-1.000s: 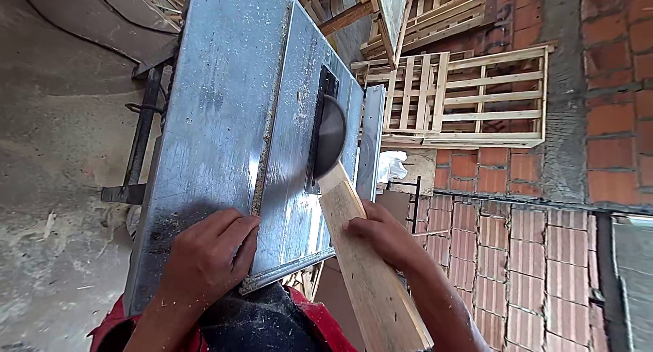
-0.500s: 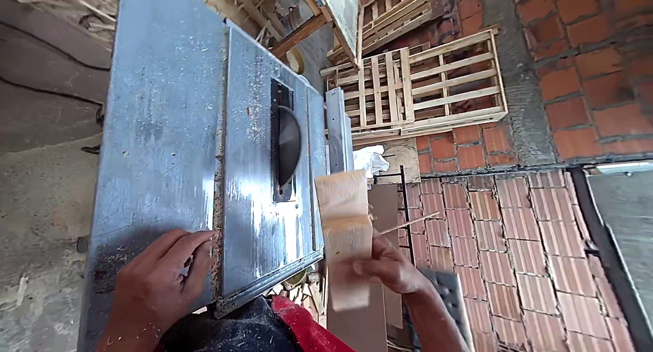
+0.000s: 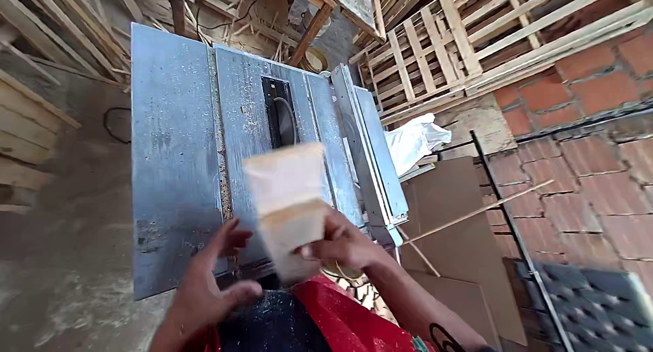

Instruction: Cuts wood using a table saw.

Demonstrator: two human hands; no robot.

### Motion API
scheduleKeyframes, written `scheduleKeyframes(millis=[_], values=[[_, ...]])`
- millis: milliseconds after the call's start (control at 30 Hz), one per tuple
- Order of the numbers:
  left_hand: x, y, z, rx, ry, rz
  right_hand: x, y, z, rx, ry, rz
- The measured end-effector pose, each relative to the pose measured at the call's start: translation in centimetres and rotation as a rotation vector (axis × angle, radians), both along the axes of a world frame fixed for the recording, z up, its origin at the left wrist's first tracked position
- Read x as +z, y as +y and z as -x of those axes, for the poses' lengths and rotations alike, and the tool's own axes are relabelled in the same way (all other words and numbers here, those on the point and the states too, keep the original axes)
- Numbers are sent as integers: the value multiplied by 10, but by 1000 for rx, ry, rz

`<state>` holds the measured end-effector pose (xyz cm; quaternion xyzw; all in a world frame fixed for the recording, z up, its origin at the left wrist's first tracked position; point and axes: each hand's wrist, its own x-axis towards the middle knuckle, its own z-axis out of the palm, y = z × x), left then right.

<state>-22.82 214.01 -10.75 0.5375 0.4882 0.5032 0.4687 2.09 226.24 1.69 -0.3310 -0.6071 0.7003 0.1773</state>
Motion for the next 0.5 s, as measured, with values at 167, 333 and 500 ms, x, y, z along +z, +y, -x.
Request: scheduleKeyframes(millis=[167, 333, 500], values=[[38, -86, -47, 721, -160, 108, -9, -35, 101, 426, 121, -58], [60, -214, -76, 1331, 158, 545, -185, -111, 82, 649, -258, 139], [42, -387, -188, 1406, 176, 1310, -292, -109, 71, 457, -615, -380]])
